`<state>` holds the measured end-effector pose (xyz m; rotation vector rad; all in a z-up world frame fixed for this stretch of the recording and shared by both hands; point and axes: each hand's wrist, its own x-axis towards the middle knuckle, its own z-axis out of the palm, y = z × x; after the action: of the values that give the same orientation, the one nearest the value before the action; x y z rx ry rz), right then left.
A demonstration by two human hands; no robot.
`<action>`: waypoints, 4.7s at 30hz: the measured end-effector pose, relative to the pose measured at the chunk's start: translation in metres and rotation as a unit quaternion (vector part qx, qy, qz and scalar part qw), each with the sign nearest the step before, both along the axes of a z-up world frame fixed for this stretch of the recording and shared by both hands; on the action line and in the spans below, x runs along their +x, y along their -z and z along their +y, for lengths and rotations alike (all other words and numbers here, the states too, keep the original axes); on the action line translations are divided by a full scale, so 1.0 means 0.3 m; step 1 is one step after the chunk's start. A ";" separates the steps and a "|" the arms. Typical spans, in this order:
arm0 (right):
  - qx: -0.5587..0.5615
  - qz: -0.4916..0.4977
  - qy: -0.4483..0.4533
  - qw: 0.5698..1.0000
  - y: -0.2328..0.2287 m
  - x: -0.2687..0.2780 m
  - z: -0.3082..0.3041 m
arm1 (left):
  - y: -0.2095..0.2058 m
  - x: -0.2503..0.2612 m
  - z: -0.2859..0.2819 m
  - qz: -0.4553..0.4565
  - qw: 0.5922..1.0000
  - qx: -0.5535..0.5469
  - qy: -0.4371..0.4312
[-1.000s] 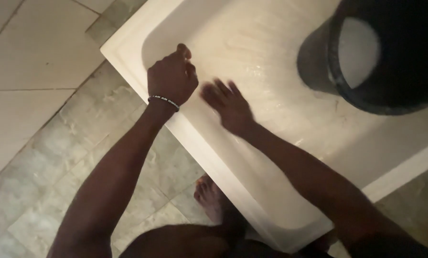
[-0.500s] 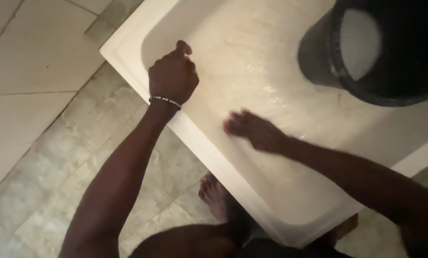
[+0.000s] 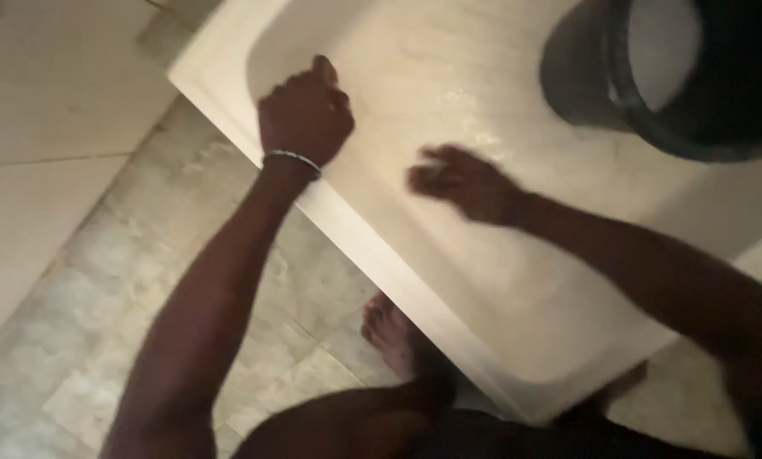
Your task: Scrubbing and rinsing the floor and base of a shower stall using soapy water, a cloth, and buckets.
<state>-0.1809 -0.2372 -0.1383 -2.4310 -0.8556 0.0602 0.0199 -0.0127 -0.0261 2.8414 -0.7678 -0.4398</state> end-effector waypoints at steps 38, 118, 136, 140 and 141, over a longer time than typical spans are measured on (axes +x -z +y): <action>-0.241 0.146 0.326 0.903 0.030 -0.443 -0.062 | 0.129 -0.396 -0.386 0.117 0.911 0.170 0.358; -0.137 0.176 0.622 0.751 0.198 -0.312 -0.629 | 0.099 -0.519 -0.401 0.104 0.873 0.148 0.452; -0.204 0.245 0.225 0.921 -0.105 -0.552 -0.181 | 0.048 -0.610 -0.482 0.115 0.811 0.188 0.542; -0.279 0.324 0.244 0.870 -0.098 -0.581 -0.395 | 0.104 -0.609 -0.442 0.108 0.832 0.151 0.523; -0.312 0.296 0.284 0.857 -0.062 -0.598 -0.485 | 0.112 -0.603 -0.432 0.103 0.839 0.136 0.517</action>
<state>-0.3602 -0.3827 -0.1196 -2.8716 0.2214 0.9332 -0.1611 -0.1422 -0.0596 2.2357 -2.2966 -1.0133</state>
